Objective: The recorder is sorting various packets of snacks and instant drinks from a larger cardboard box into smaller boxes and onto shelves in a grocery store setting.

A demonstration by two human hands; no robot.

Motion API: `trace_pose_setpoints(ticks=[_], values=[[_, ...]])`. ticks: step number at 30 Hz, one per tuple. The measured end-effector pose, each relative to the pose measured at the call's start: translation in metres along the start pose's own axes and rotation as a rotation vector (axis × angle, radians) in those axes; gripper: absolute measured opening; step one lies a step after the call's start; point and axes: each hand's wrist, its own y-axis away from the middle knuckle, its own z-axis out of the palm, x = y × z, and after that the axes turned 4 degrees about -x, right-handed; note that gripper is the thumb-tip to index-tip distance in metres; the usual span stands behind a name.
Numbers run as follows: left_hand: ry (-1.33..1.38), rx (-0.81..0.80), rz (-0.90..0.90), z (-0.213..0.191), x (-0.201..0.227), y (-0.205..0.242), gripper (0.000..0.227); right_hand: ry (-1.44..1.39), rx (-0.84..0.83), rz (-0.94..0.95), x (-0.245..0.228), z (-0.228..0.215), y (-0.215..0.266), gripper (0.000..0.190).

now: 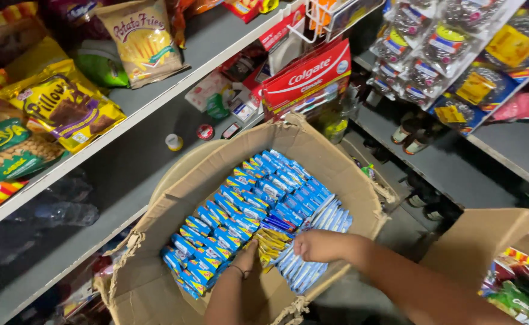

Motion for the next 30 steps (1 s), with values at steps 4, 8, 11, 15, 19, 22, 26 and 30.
trace_pose_setpoints(ticks=[4,8,11,15,19,22,26,30], values=[[-0.481,0.061,0.039,-0.018,-0.002,-0.031,0.099,-0.534,0.403,-0.451,0.042,0.000,0.031,0.016],[-0.776,0.039,0.215,-0.016,0.049,-0.030,0.083,-0.871,0.669,-0.488,0.041,-0.023,0.138,0.015],[-1.003,0.047,0.252,0.024,0.118,0.032,0.073,-0.888,1.032,-0.508,0.080,-0.011,0.209,0.013],[-0.668,0.125,0.681,0.130,0.202,0.160,0.047,-1.014,1.335,-0.578,0.164,0.027,0.282,0.012],[-0.383,-0.201,1.176,0.251,0.232,0.252,0.024,-1.159,1.614,-0.498,0.242,0.086,0.339,0.010],[-0.458,-0.400,1.128,0.335,0.230,0.299,0.022,-1.143,1.751,-0.383,0.294,0.140,0.365,0.011],[-0.569,-0.531,1.304,0.426,0.208,0.317,0.021,-1.225,1.870,-0.099,0.350,0.216,0.386,0.013],[-0.705,-0.587,1.235,0.500,0.176,0.280,0.023,-1.356,1.931,0.056,0.395,0.275,0.401,0.014]])
